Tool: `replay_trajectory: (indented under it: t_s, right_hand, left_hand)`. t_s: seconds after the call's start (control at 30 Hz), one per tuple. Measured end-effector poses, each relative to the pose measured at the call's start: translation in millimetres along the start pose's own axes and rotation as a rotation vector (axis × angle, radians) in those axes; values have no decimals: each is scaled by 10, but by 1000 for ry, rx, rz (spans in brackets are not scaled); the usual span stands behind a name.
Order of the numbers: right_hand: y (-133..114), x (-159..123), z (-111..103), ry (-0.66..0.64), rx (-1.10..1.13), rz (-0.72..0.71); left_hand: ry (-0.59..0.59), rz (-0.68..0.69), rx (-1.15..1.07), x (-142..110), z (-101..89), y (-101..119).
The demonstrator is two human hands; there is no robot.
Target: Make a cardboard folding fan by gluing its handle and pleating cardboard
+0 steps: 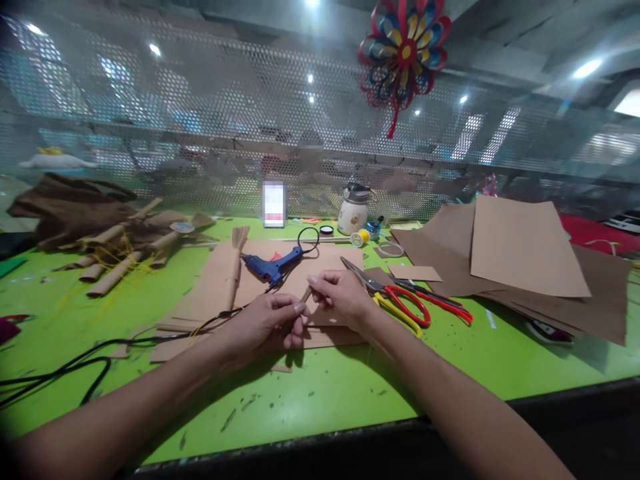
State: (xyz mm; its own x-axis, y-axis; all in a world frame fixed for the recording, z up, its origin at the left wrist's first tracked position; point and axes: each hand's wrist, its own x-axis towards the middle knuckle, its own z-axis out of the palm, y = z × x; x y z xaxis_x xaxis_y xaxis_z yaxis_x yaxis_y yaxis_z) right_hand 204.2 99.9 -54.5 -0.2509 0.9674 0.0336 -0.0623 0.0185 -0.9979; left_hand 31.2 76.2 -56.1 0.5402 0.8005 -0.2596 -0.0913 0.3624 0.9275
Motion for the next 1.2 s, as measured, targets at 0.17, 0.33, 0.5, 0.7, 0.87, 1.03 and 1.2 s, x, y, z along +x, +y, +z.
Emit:
replay_trajectory:
  t_s: [0.17, 0.33, 0.5, 0.7, 0.87, 1.03, 1.2]
  right_hand:
    - [-1, -73, -20, 7, 43, -53]
    - [100, -49, -13, 62, 94, -46]
    - [173, -8, -52, 21, 41, -36]
    - [52, -29, -80, 55, -60, -89]
    - [-7, -56, -88, 25, -61, -123]
    - [-5, -50, -173, -37, -46, -188]
    - [-36, -40, -271, -78, 21, -226]
  left_hand:
    - [22, 49, 81, 4, 23, 13]
    - [-21, 65, 126, 18, -9, -6]
    - [49, 106, 269, 28, -34, -39]
    - [167, 164, 441, 97, -81, -47]
    - [255, 293, 560, 151, -132, -54]
    - [121, 336, 510, 111, -142, -21]
    - [-6, 183, 257, 77, -143, 0]
